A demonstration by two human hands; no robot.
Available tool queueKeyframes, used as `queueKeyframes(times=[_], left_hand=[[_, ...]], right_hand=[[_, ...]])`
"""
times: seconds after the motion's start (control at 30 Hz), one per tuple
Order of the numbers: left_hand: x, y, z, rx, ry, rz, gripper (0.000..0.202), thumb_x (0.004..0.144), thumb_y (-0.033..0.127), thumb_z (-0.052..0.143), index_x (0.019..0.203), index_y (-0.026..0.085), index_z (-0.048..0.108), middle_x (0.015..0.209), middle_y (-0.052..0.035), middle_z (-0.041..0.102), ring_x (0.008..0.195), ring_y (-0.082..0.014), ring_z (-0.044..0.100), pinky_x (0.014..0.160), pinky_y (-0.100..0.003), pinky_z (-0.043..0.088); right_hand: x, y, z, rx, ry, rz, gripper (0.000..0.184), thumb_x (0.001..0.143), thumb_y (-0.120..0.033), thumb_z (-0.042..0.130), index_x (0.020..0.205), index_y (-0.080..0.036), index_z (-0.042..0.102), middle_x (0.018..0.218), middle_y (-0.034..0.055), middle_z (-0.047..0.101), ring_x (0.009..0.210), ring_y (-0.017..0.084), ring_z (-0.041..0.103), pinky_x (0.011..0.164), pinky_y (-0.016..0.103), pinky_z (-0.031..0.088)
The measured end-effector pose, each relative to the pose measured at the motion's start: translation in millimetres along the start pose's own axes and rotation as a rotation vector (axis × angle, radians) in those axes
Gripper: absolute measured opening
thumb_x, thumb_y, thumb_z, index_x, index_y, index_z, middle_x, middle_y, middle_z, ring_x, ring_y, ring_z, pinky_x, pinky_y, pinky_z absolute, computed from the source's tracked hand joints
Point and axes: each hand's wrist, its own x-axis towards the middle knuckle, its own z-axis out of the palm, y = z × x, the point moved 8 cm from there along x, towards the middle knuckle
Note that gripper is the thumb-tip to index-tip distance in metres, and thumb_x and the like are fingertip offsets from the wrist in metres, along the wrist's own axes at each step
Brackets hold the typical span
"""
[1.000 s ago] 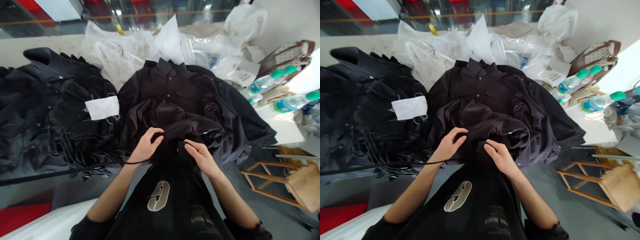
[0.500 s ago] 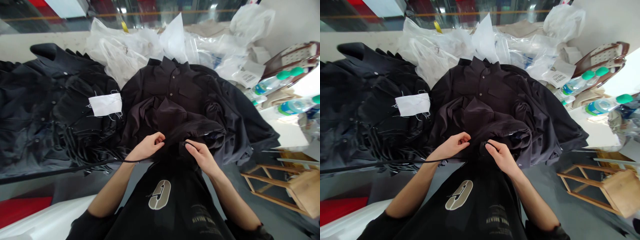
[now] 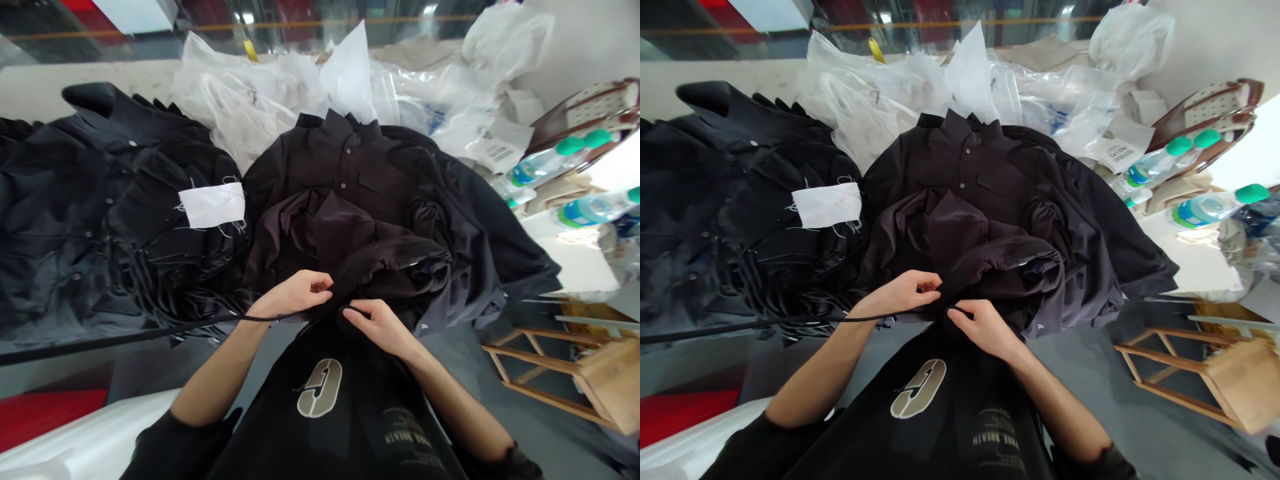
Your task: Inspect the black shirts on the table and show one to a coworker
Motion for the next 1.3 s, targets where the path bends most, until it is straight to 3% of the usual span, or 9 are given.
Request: queueKeyframes(times=[0.4, 0.63, 1.1, 1.3], left_hand=[[-5, 10, 20.0, 0.078, -0.016, 0.034, 0.018, 0.088, 0.032, 0.058, 0.077, 0.018, 0.055, 0.069, 0.0043, 0.054, 0.066, -0.0116, 0.049, 0.061, -0.023, 0.038], [-4, 16, 25.7, 0.127, 0.04, 0.113, 0.005, 0.084, 0.02, 0.055, 0.079, 0.019, 0.053, 0.072, 0.005, 0.054, 0.067, -0.0105, 0.049, 0.063, -0.022, 0.038], [-5, 16, 25.3, 0.116, 0.044, 0.151, 0.006, 0.085, 0.016, 0.056, 0.084, 0.017, 0.062, 0.073, 0.0033, 0.061, 0.067, -0.0102, 0.054, 0.063, -0.02, 0.042], [-5, 14, 24.7, 0.075, 0.033, 0.145, 0.007, 0.088, 0.019, 0.056, 0.087, 0.017, 0.063, 0.075, 0.0033, 0.062, 0.068, -0.0106, 0.055, 0.065, -0.021, 0.043]], right_hand=[[2, 10, 3, 0.001, 0.115, 0.029, 0.043, 0.093, -0.049, 0.05, 0.065, -0.018, 0.043, 0.063, -0.003, 0.034, 0.062, 0.011, 0.031, 0.055, 0.026, 0.025], [-3, 17, -1, 0.03, 0.227, 0.045, 0.04, 0.089, -0.047, 0.05, 0.063, -0.017, 0.045, 0.063, -0.0019, 0.036, 0.062, 0.011, 0.033, 0.055, 0.025, 0.026], [-6, 13, 4, -0.113, 0.247, -0.098, 0.039, 0.097, -0.042, 0.048, 0.066, -0.018, 0.043, 0.062, -0.0025, 0.044, 0.06, 0.011, 0.036, 0.057, 0.026, 0.028], [-5, 16, 4, -0.069, 0.254, -0.105, 0.036, 0.097, -0.041, 0.048, 0.071, -0.017, 0.052, 0.065, -0.0015, 0.048, 0.061, 0.011, 0.039, 0.057, 0.025, 0.032]])
